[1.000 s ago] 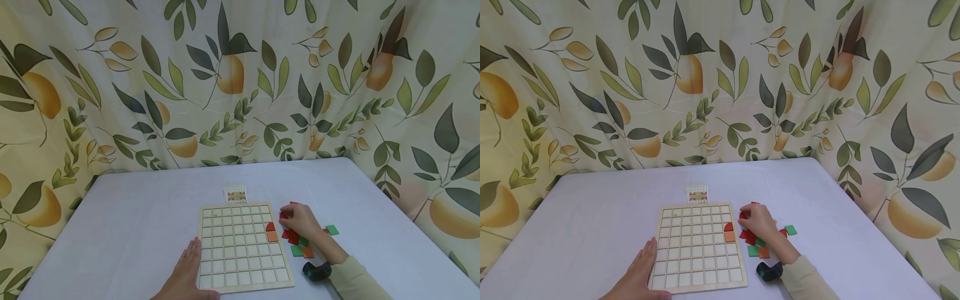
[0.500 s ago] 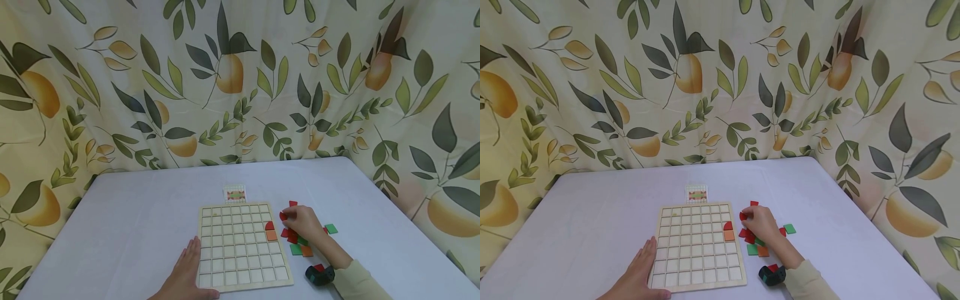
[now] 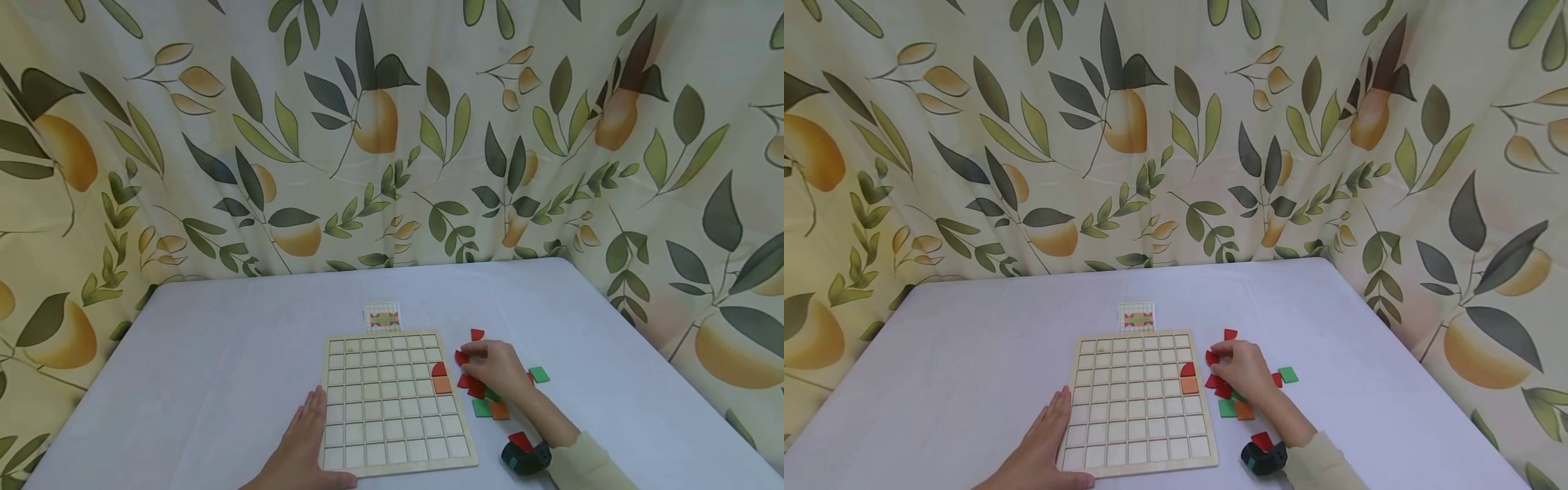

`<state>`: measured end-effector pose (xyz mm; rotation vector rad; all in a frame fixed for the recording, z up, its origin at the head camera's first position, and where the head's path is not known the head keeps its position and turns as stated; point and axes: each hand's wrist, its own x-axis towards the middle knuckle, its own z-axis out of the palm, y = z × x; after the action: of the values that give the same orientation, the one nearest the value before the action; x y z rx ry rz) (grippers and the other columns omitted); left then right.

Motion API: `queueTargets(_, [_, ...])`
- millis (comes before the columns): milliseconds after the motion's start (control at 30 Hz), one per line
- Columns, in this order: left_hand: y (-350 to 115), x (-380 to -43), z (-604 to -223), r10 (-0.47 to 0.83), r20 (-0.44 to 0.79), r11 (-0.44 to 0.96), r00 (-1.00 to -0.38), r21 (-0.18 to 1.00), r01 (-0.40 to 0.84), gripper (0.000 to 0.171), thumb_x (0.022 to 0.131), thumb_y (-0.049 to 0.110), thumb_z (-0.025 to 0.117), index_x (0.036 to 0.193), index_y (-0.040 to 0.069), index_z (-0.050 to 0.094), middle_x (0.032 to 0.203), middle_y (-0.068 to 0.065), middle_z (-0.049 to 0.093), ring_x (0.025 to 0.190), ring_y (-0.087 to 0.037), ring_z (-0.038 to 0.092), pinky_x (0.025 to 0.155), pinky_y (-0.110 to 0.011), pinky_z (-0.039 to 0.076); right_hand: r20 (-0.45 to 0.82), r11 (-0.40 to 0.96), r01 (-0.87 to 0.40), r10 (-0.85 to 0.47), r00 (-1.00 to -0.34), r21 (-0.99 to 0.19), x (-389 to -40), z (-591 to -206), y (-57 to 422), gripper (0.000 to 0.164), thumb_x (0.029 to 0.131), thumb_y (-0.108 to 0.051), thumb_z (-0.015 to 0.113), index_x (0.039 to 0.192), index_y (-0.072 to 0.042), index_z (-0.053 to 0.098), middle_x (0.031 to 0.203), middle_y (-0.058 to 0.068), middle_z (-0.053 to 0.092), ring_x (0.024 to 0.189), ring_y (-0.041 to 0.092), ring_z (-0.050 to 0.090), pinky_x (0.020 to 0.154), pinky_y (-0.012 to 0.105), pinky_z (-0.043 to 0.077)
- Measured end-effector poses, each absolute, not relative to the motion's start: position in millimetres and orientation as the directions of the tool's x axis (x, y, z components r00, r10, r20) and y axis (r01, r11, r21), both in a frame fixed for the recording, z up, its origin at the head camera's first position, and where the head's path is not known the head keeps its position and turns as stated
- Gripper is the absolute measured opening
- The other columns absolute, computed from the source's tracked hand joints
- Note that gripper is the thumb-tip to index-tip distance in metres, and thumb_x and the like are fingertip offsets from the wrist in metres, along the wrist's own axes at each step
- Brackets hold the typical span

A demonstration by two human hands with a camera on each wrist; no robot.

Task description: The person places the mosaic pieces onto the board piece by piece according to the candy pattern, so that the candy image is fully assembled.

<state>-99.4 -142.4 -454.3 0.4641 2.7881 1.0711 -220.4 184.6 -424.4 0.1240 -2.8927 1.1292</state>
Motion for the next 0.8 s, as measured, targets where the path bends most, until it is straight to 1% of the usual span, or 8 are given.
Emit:
queueTargets(167, [-142,-99,-454,0.321,-0.004,0.701,-0.947,0.673,0.235,0.131,0.060,0.065,0.071,0.141,-0.012,0.004,0.148,-0.028,0.004,0.136,-0.038,0.003,0.092,-0.006,-0.017,0.077,0.722,-0.115,-0.085,-0.993,-0.682,-213,-422,184,0.029,0.075,-0.003,0.074,0.104,-0.002,0.069,0.101,0.010,0.066,0.095,0.027,0.059,0.075,0.036,0.052])
queueTargets(367, [-142,-99,-454,0.323,0.006,0.707,-0.946,0.664,0.246,0.130,0.061,0.066,0.070,0.141,-0.013,0.005,0.148,-0.027,0.005,0.136,-0.038,0.004,0.093,-0.007,-0.017,0.065,0.706,-0.114,-0.096,-0.993,-0.699,-204,-422,182,0.028,0.075,-0.003,0.075,0.102,-0.003,0.070,0.096,0.006,0.066,0.087,0.020,0.058,0.069,0.029,0.053])
queueTargets(500, [-142,-99,-454,0.319,0.004,0.709,-0.948,0.663,0.241,0.130,0.060,0.066,0.071,0.141,-0.013,0.006,0.148,-0.028,0.006,0.136,-0.038,0.004,0.092,-0.006,-0.017,0.049,0.692,-0.104,-0.099,-0.994,-0.714,-197,-420,181,0.029,0.073,-0.004,0.076,0.101,-0.005,0.071,0.095,0.003,0.066,0.085,0.018,0.058,0.065,0.026,0.053])
queueTargets(600, [-142,-100,-455,0.314,-0.007,0.712,-0.949,0.663,0.230,0.132,0.059,0.066,0.072,0.141,-0.013,0.006,0.148,-0.028,0.006,0.136,-0.038,0.004,0.091,-0.006,-0.017,0.060,0.694,-0.131,-0.126,-0.990,-0.708,-190,-418,180,0.029,0.071,-0.006,0.078,0.099,-0.006,0.072,0.095,0.002,0.066,0.087,0.018,0.059,0.066,0.027,0.053])
queueTargets(700, [-141,-100,-455,0.311,-0.004,0.714,-0.950,0.661,0.231,0.133,0.057,0.067,0.072,0.141,-0.013,0.006,0.148,-0.028,0.007,0.136,-0.038,0.005,0.091,-0.005,-0.016,0.069,0.694,-0.159,-0.156,-0.985,-0.702,-185,-416,179,0.029,0.070,-0.007,0.079,0.099,-0.007,0.072,0.096,0.001,0.067,0.091,0.020,0.060,0.071,0.029,0.052])
queueTargets(800, [-141,-100,-456,0.316,0.001,0.710,-0.949,0.664,0.237,0.133,0.058,0.067,0.071,0.141,-0.013,0.005,0.148,-0.027,0.006,0.136,-0.037,0.004,0.092,-0.006,-0.016,0.062,0.684,-0.175,-0.186,-0.981,-0.709,-181,-415,178,0.029,0.071,-0.008,0.079,0.099,-0.007,0.072,0.096,0.001,0.067,0.093,0.020,0.060,0.073,0.030,0.052])
